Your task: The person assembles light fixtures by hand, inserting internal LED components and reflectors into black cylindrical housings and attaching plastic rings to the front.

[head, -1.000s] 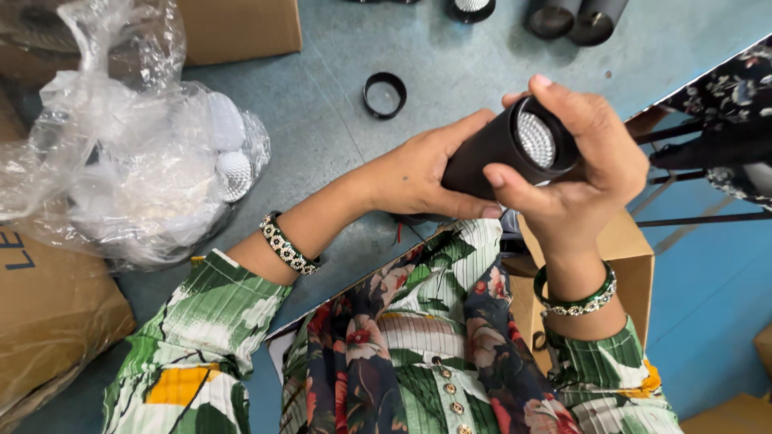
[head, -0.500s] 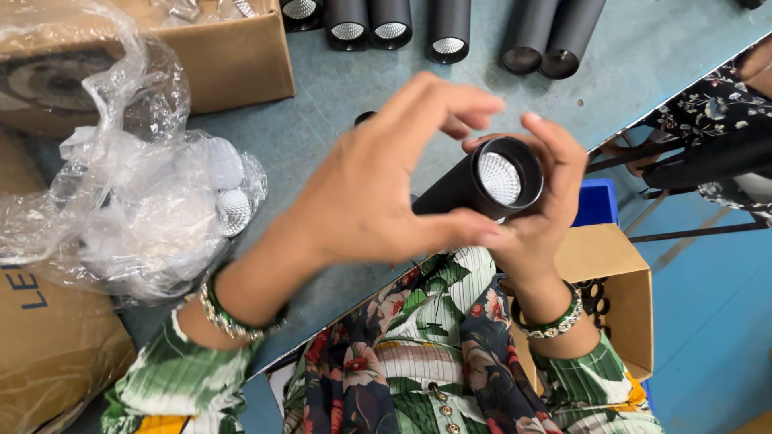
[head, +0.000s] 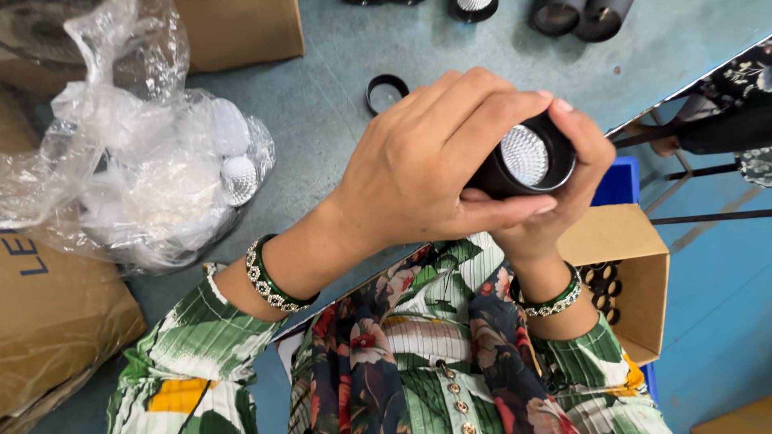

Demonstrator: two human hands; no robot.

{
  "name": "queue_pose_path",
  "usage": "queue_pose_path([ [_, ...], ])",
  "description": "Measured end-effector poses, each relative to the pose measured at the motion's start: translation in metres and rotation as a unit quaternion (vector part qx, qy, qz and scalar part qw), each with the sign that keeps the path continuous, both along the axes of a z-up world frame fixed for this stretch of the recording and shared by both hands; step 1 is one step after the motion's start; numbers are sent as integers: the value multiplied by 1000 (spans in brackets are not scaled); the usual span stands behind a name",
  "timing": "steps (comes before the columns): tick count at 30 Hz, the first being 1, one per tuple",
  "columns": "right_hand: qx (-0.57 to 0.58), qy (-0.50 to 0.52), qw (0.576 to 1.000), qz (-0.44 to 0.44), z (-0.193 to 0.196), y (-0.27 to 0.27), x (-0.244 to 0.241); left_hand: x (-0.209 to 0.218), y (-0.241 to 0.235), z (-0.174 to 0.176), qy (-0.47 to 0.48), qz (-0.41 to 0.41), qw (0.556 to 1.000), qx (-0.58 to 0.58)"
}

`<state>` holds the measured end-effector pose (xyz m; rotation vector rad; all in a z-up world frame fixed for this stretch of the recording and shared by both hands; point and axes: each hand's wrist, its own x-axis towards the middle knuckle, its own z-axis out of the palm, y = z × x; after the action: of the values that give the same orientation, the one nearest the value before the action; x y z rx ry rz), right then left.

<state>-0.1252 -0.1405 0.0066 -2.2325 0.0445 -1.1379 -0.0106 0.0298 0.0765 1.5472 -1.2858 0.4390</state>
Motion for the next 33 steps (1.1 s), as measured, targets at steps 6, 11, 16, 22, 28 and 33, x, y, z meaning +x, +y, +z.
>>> queue_pose_path([
  [6, -23, 8, 999, -36, 0, 0, -3, -2, 2, -8, 10, -18, 1000, -11],
  [11, 6, 5, 1000, -14, -2, 1, -1, -2, 2, -11, 28, -28, 999, -23],
  [16, 1, 4, 1000, -8, -5, -2, -5, -5, 0, -11, 50, -35, 998, -34],
  [22, -21, -9, 999, -23, -5, -1, -4, -7, -1, -10, 72, -39, 996, -35],
  [28, 123, -4, 992, -41, 4, 13, 3, -9, -5, -11, 125, -64, 990, -19],
  [33, 37, -22, 999, 29, 7, 10, 3, -12, -5, -10, 169, -81, 982, -4],
])
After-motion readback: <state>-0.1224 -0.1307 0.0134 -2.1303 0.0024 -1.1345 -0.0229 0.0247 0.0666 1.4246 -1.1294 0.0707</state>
